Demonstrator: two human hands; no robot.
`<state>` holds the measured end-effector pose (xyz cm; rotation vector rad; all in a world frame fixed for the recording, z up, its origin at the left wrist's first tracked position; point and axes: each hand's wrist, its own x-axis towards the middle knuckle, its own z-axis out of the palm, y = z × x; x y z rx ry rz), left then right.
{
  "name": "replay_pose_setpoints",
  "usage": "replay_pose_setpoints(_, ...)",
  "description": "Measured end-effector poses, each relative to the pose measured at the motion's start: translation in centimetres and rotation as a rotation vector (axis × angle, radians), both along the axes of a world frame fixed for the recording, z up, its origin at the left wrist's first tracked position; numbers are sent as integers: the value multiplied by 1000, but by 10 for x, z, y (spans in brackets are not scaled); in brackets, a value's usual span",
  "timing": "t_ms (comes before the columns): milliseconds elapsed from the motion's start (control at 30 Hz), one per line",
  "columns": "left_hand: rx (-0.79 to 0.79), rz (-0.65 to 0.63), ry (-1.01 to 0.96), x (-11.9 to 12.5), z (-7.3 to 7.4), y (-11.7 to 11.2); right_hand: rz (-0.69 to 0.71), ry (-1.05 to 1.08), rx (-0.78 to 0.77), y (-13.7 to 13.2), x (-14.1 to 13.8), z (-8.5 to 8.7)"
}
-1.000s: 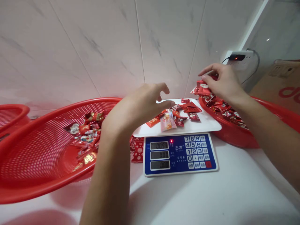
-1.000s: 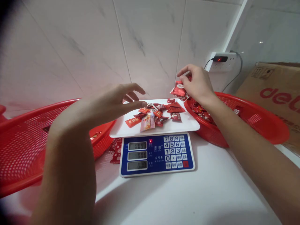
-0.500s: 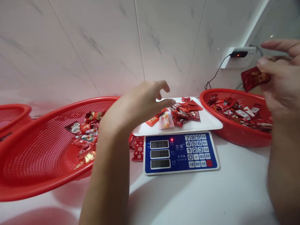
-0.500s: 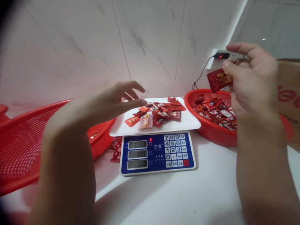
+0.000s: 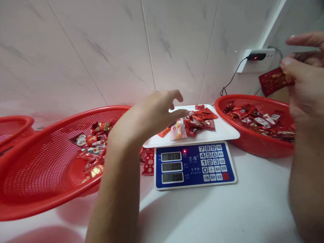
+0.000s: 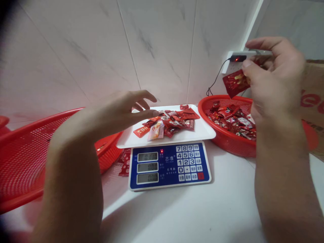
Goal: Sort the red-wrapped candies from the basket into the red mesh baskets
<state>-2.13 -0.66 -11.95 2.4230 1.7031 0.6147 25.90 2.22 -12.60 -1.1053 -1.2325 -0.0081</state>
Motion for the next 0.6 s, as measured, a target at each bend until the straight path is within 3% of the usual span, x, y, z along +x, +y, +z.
replay_pose_setpoints(133,8,7,1,1,-1,1,-143,-74,-21,7,8,-2)
replay_pose_setpoints(200,11,9,3,1,-2,2,-232,-90,-135,11,12,-3)
replay_pose_setpoints(300,24,-8,-20,-1,-4,5,-229,-159,-377,17,10,-9)
replay_pose_setpoints(367,12,-36,-46,-1,-6,10,-133,-254,-461,20,2,-16)
replay_pose_setpoints(467,-104,-59,-53,0,-15,18,169,-415,-518,29,-20,-35)
replay_pose_setpoints(533,-219,-39,-14,4,-27,24,338,-542,-586,39,-36,-47)
replay_pose_setpoints(600,-320,3,42,9,-42,30,385,-643,-694,52,-50,-55)
